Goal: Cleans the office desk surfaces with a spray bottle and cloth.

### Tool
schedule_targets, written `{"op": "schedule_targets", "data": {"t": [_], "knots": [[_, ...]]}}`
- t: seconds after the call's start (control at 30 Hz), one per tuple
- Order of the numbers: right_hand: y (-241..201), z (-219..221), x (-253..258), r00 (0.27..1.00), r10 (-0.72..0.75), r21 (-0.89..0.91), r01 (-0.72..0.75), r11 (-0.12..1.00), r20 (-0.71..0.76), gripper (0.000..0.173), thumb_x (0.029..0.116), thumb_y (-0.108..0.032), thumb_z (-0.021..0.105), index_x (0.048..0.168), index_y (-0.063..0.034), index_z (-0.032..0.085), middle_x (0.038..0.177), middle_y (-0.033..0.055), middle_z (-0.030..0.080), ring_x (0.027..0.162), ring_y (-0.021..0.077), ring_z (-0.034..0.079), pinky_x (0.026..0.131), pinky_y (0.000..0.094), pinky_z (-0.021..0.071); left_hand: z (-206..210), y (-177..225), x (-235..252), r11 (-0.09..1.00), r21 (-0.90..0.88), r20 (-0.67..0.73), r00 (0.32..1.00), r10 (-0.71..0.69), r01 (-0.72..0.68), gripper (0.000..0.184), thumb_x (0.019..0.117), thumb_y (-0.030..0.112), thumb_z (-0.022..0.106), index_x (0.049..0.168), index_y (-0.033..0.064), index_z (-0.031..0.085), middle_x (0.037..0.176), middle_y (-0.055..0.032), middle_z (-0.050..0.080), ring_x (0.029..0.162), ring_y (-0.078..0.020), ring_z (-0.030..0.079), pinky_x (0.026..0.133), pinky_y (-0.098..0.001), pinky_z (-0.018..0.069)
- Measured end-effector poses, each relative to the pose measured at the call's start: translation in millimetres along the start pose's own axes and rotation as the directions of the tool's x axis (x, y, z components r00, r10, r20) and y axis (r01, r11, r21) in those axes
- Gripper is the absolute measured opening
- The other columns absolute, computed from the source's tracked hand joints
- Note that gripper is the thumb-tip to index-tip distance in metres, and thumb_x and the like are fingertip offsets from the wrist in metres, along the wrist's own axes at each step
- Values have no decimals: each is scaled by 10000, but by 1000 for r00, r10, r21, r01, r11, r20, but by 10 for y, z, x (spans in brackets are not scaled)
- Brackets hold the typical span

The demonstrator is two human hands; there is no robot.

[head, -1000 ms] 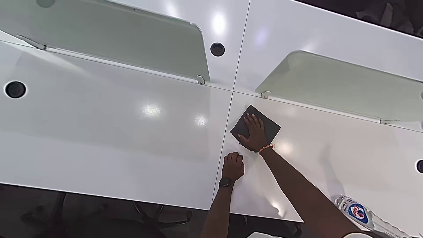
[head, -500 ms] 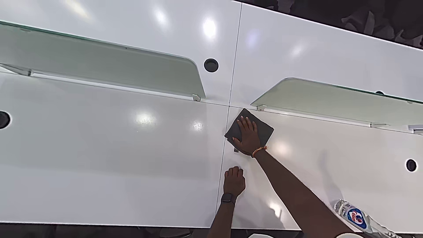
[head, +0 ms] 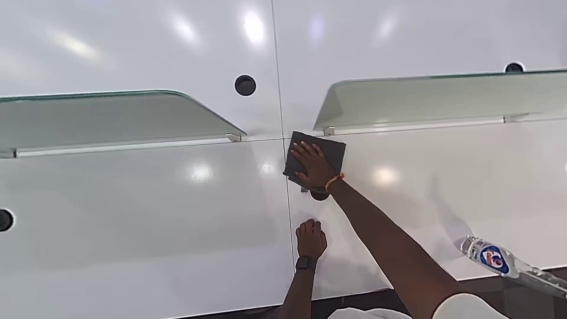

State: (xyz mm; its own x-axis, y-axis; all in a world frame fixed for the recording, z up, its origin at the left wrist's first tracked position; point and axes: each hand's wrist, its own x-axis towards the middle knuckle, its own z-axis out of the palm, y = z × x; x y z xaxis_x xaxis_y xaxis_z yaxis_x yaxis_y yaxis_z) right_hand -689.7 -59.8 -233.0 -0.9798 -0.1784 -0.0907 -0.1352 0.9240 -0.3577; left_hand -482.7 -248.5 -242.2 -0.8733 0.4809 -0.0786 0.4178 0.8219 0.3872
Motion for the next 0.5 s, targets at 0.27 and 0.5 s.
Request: {"op": "schedule_targets", "data": {"t": [0.27,0.5], "knots": [[176,-15,200,996,-54,154,65,986,-75,624,924,-222,572,1540,-226,475,1658,-48,358,1568,209,227,1273,517,125,64,2,19,996,93,-57,998,-10,15,355,863,305,478,987,99,739,1072,-145,689,1004,-345,649,823,-503,504],[1238,-447,-669,993,-40,177,60,982,-114,623,882,-161,628,1495,-212,534,1601,-24,455,1526,224,334,1265,501,203,40,35,40,994,105,-68,997,-32,39,378,869,307,454,971,57,718,1063,-188,673,1004,-385,639,836,-540,492]]}}
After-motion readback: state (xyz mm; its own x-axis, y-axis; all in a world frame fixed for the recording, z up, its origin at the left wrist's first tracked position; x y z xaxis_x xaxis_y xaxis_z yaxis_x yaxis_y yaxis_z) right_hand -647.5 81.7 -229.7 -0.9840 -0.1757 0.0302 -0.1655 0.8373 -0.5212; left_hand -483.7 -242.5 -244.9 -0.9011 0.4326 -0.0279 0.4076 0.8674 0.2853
